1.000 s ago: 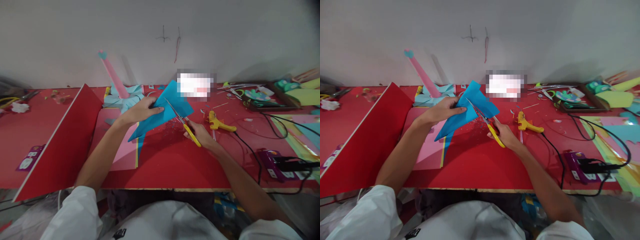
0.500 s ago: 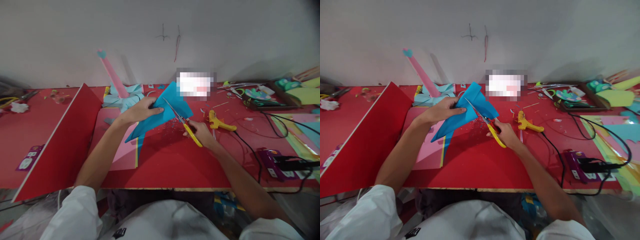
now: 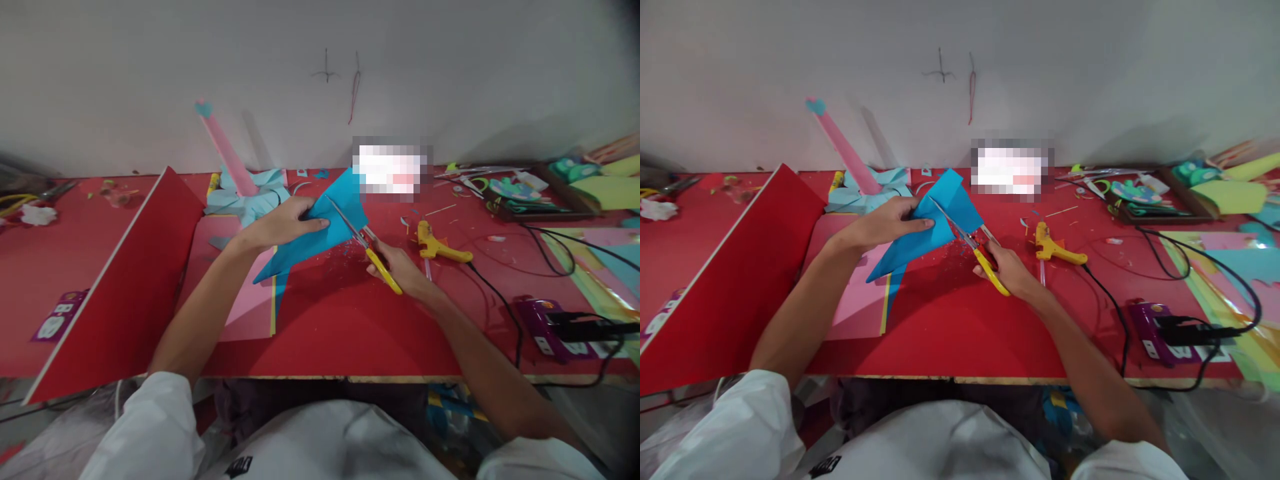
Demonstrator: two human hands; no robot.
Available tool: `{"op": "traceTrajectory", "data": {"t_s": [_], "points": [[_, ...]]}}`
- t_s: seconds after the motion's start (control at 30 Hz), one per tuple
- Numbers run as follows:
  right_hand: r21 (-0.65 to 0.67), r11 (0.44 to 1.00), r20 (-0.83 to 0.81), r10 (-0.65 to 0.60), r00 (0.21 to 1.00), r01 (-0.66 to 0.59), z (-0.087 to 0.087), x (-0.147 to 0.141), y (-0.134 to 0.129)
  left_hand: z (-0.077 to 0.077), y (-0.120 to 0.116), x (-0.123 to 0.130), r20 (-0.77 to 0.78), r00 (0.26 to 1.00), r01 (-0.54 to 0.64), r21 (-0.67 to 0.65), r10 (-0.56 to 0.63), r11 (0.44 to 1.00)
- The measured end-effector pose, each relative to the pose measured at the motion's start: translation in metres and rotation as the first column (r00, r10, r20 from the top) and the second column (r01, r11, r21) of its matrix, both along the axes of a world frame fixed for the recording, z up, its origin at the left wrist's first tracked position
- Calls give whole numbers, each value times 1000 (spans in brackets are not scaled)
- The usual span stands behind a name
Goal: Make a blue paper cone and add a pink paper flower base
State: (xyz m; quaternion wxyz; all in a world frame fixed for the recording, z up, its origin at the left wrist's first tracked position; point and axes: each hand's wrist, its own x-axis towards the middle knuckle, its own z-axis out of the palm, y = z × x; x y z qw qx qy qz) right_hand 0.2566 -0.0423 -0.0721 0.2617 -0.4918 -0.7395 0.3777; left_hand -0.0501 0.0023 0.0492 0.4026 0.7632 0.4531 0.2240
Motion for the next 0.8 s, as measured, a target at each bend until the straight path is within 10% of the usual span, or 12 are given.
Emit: {"op": "traceTrajectory", "data": {"t_s": [0.8], "points": [[45, 999, 63, -18, 998, 15, 5, -2, 0, 0, -1, 2, -75, 996, 36, -13, -37, 999]]}}
